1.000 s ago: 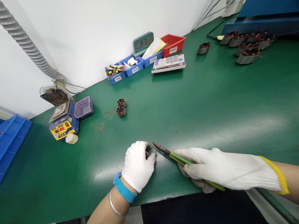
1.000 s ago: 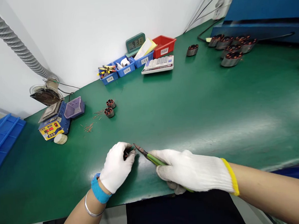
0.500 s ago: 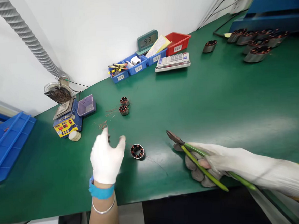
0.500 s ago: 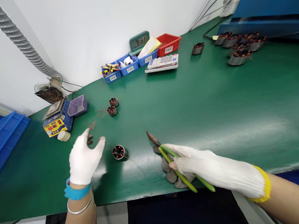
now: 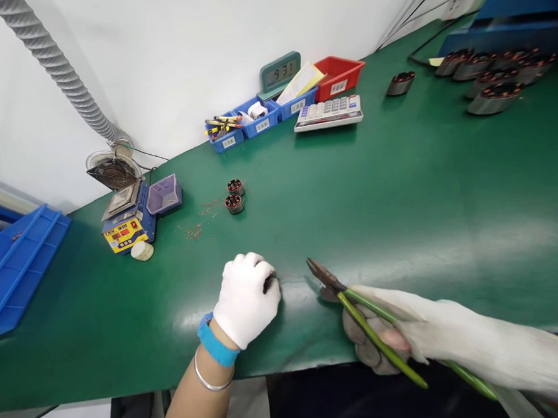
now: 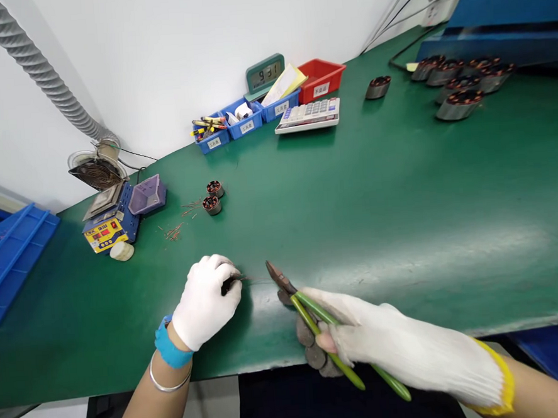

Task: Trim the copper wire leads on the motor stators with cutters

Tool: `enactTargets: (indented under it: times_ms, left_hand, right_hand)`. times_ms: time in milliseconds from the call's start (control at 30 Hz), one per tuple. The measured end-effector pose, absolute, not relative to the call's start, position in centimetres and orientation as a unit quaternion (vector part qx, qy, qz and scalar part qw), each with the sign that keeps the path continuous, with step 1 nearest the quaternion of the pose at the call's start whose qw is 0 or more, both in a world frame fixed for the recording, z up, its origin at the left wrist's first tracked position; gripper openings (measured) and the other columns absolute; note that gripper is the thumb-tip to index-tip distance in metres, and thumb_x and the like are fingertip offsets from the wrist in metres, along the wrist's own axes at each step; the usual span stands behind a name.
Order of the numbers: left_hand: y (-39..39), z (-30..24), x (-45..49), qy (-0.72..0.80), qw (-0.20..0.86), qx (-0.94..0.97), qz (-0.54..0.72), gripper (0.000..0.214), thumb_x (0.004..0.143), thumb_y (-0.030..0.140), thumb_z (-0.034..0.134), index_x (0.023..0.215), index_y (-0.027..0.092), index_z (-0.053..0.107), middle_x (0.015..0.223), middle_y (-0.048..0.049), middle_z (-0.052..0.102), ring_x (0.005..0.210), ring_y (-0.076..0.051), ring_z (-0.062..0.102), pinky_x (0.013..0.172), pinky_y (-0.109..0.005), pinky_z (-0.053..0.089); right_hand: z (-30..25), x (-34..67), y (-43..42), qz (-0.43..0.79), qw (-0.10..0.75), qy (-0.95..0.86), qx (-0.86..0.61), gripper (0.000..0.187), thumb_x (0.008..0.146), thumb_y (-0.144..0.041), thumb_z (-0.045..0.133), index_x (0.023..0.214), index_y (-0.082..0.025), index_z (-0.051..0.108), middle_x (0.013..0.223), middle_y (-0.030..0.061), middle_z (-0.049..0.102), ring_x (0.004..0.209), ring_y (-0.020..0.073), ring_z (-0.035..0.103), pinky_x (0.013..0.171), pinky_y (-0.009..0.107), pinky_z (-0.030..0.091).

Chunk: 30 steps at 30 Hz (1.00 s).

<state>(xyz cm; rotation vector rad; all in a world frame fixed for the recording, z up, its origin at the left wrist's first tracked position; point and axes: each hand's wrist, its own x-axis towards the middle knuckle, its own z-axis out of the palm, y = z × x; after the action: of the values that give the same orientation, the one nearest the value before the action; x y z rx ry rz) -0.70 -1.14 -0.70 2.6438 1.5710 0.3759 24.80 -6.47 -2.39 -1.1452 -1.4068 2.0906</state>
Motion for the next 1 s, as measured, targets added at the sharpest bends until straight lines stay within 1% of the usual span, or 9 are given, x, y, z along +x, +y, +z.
enactTargets:
  times_ms: [133, 233, 300, 367, 500, 600, 700, 867, 1000]
  left_hand:
    - [-0.9, -1.1, -0.4, 0.494, 0.041, 0.862, 0.107, 0.014, 0.084, 0.008, 0.053, 0.084, 0.021, 0.060, 0.090, -0.0036, 0.066, 0.086, -0.022, 0.057, 0.077, -0.036, 0.043]
    - [-0.8, -1.4, -0.2, 0.503, 0.040, 0.858, 0.099, 0.013, 0.086, 0.009, 0.051, 0.085, 0.021, 0.057, 0.088, -0.0045, 0.064, 0.085, -0.022, 0.056, 0.076, -0.035, 0.043]
    - [-0.8, -1.6, 0.0, 0.504, 0.036, 0.858, 0.095, 0.013, 0.086, 0.009, 0.051, 0.085, 0.021, 0.056, 0.088, -0.0047, 0.063, 0.084, -0.022, 0.056, 0.077, -0.036, 0.043]
    - [-0.8, -1.9, 0.1, 0.504, 0.026, 0.858, 0.095, 0.013, 0.087, 0.010, 0.050, 0.085, 0.022, 0.055, 0.088, -0.0047, 0.063, 0.084, -0.023, 0.056, 0.077, -0.036, 0.043]
    - [-0.8, -2.6, 0.3, 0.502, -0.005, 0.858, 0.110, 0.012, 0.088, 0.011, 0.050, 0.084, 0.022, 0.054, 0.086, -0.0047, 0.062, 0.083, -0.023, 0.056, 0.076, -0.037, 0.042]
    - [-0.8, -3.0, 0.3, 0.503, -0.021, 0.856, 0.119, 0.013, 0.089, 0.012, 0.049, 0.084, 0.022, 0.054, 0.084, -0.0043, 0.062, 0.082, -0.023, 0.056, 0.076, -0.037, 0.042]
    - [-0.8, -3.0, 0.4, 0.500, -0.028, 0.856, 0.125, 0.013, 0.090, 0.012, 0.049, 0.084, 0.022, 0.055, 0.083, -0.0040, 0.062, 0.081, -0.023, 0.056, 0.076, -0.037, 0.042]
    - [-0.7, -2.9, 0.5, 0.500, -0.026, 0.857, 0.122, 0.014, 0.089, 0.012, 0.048, 0.083, 0.022, 0.056, 0.081, -0.0040, 0.062, 0.080, -0.023, 0.056, 0.074, -0.037, 0.041]
    - [-0.7, -3.1, 0.5, 0.494, -0.015, 0.859, 0.133, 0.014, 0.089, 0.012, 0.048, 0.083, 0.021, 0.057, 0.081, -0.0046, 0.062, 0.080, -0.023, 0.056, 0.074, -0.037, 0.041]
  right_hand:
    - [-1.9, 23.9, -7.0, 0.806, 0.168, -0.431, -0.369, 0.052, 0.072, -0.060, 0.072, 0.105, -0.024, 0.055, 0.093, 0.0037, 0.056, 0.086, 0.0226, 0.060, 0.076, 0.035, 0.051]
    - [-1.6, 23.5, -7.0, 0.794, 0.158, -0.447, -0.381, 0.052, 0.076, -0.062, 0.068, 0.107, -0.023, 0.054, 0.100, 0.0065, 0.057, 0.094, 0.0248, 0.064, 0.081, 0.037, 0.055]
    - [-1.4, 23.3, -6.9, 0.786, 0.149, -0.455, -0.391, 0.057, 0.077, -0.064, 0.065, 0.112, -0.022, 0.052, 0.099, 0.0073, 0.061, 0.091, 0.0243, 0.066, 0.078, 0.037, 0.056]
    - [-1.2, 23.0, -6.6, 0.777, 0.130, -0.458, -0.412, 0.061, 0.075, -0.066, 0.065, 0.115, -0.021, 0.051, 0.094, 0.0072, 0.066, 0.084, 0.0230, 0.067, 0.076, 0.036, 0.056]
    - [-0.7, 22.0, -6.2, 0.761, 0.114, -0.451, -0.452, 0.062, 0.069, -0.062, 0.066, 0.113, -0.021, 0.050, 0.088, 0.0061, 0.070, 0.072, 0.0205, 0.068, 0.070, 0.034, 0.055]
    - [-0.4, 21.3, -6.0, 0.759, 0.117, -0.441, -0.465, 0.056, 0.067, -0.059, 0.066, 0.106, -0.022, 0.051, 0.084, 0.0051, 0.070, 0.068, 0.0196, 0.068, 0.067, 0.034, 0.055]
    - [-0.6, 21.0, -5.8, 0.759, 0.130, -0.426, -0.475, 0.053, 0.067, -0.058, 0.066, 0.103, -0.022, 0.052, 0.082, 0.0040, 0.070, 0.069, 0.0206, 0.069, 0.067, 0.035, 0.056]
    - [-1.6, 20.8, -5.6, 0.747, 0.157, -0.430, -0.482, 0.042, 0.072, -0.048, 0.067, 0.105, -0.023, 0.056, 0.078, 0.0019, 0.070, 0.066, 0.0209, 0.070, 0.064, 0.034, 0.056]
    - [-2.2, 20.6, -5.7, 0.737, 0.149, -0.456, -0.477, 0.032, 0.077, -0.045, 0.060, 0.097, -0.023, 0.051, 0.072, 0.0018, 0.069, 0.061, 0.0198, 0.069, 0.057, 0.030, 0.054]
